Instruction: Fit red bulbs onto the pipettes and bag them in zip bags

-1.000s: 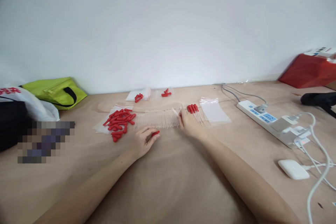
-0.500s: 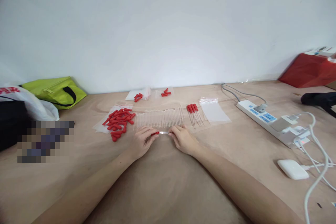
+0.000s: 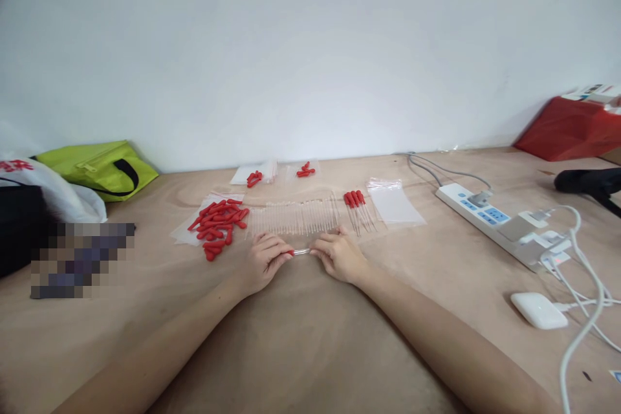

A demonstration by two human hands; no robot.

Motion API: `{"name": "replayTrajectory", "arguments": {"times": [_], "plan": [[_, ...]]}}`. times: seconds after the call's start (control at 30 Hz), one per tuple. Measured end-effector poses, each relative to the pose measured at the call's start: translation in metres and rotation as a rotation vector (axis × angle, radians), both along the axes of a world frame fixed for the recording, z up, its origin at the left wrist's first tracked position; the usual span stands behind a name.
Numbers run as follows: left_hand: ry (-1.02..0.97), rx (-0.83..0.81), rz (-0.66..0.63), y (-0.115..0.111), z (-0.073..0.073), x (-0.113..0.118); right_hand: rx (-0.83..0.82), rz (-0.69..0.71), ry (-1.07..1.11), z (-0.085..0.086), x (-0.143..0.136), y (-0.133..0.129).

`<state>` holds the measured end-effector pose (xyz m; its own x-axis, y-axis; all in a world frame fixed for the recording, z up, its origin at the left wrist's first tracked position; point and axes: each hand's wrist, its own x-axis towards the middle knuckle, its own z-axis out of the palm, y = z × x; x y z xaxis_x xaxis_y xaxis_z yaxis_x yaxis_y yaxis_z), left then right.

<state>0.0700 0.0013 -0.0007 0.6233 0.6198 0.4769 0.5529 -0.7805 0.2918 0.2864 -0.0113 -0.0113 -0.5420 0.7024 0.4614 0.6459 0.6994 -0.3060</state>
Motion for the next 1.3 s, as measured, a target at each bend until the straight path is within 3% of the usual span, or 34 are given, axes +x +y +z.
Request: {"name": "replayTrajectory", "arguments": {"times": [0.33,0.97,1.13,1.3], "plan": [[0.017,0.003,0.007,0.0,-0.002,0.0,0.072,-0.031,-0.075,0.005,-0.005,-0.005],[0.038,0.085,-0.059,-0.003,-0.001,0.002,0.006,0.051,0.006,-0.007,-0.016,-0.006],[0.04,0.065,-0.001,-0.001,0.003,0.0,0.0,0.037,-0.041,0.006,-0.018,-0.006],[0.012,0.061,0.103,0.001,0.007,-0.008,0.071,-0.1,-0.107,0.022,-0.009,-0.001]]}}
